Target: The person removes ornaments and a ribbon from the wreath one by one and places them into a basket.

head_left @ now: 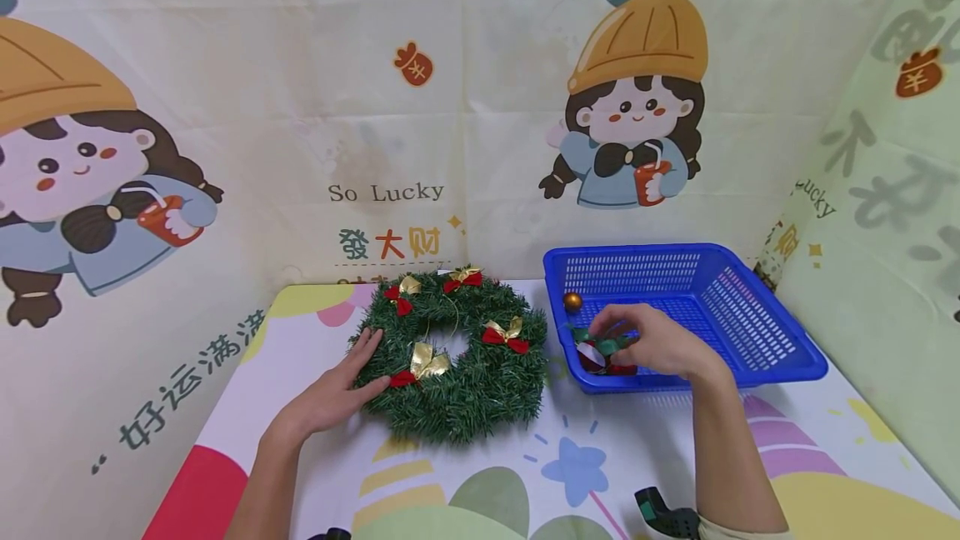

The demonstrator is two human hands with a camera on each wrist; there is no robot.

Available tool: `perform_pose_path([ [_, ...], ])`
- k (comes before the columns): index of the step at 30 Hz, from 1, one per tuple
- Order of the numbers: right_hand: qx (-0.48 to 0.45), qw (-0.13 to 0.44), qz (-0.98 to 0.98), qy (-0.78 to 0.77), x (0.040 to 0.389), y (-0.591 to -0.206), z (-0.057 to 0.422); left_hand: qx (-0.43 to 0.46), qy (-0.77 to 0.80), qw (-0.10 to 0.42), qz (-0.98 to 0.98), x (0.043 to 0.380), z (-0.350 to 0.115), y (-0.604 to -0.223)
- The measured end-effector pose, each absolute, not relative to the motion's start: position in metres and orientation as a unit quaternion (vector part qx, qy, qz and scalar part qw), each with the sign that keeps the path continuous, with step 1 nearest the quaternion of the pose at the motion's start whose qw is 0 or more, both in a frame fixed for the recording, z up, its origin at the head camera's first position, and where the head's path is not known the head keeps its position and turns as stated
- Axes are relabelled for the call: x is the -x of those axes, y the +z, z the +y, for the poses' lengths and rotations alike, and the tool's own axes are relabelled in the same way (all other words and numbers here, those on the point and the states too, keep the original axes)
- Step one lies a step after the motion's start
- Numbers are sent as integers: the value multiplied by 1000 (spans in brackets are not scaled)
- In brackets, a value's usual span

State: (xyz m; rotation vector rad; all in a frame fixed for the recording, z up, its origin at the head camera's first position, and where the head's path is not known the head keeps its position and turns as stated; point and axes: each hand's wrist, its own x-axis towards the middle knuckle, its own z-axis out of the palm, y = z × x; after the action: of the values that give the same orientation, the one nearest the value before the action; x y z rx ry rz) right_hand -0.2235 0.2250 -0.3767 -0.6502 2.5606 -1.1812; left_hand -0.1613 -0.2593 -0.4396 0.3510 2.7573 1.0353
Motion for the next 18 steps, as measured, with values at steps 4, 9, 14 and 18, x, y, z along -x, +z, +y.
perform_pose_path([
  [4,237,130,869,-413,222,-374,225,-117,348,88,926,162,-259,-439],
  [9,251,121,871,-405,222,-372,224,-117,349,89,926,163,-259,-439],
  [14,252,90,877,-399,223,-374,221,-120,350,89,925,164,-258,-439],
  [18,252,59,883,-391,223,-376,214,-121,351,90,924,165,-256,-439],
])
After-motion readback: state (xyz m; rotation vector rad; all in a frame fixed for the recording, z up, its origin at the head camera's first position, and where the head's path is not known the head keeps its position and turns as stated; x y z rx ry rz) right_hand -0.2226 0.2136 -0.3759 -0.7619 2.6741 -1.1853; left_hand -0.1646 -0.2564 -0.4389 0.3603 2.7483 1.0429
